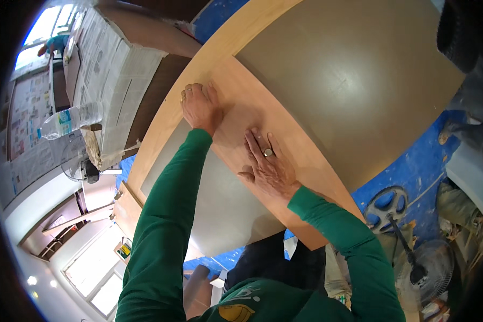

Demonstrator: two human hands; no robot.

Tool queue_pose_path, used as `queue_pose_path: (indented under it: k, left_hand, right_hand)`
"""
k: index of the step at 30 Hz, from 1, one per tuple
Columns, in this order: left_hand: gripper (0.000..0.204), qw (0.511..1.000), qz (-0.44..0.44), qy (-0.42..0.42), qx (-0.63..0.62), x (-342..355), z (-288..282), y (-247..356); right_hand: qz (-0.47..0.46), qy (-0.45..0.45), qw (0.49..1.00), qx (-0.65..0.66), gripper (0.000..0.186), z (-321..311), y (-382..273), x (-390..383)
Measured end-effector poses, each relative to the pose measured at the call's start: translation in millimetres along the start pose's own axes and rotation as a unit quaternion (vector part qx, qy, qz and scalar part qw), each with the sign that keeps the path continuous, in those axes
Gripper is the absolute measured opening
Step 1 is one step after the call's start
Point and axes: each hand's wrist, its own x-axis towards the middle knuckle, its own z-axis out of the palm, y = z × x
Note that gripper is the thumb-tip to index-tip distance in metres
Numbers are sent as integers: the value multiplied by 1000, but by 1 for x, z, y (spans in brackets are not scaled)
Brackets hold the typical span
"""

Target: The person applies a decorative laminate sheet to a wooden panel by trimming the sheet with a utility knife and then pressing the sheet onto the panel surface.

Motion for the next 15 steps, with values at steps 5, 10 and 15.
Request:
queue_pose_path:
  k: [5,10,15]
  left_hand:
    - [31,1000,12,11,0,-1,0,-11]
    - [34,1000,7,-7,6,5,0,-4]
    - [51,997,-2,-69,16,-3,21,-5]
  right_hand:
    - [-99,40,993,55,91,-17,-43,15]
    - [12,31,998,-52,85,8,5,18]
    - [83,74,994,-9,80,16,10,6]
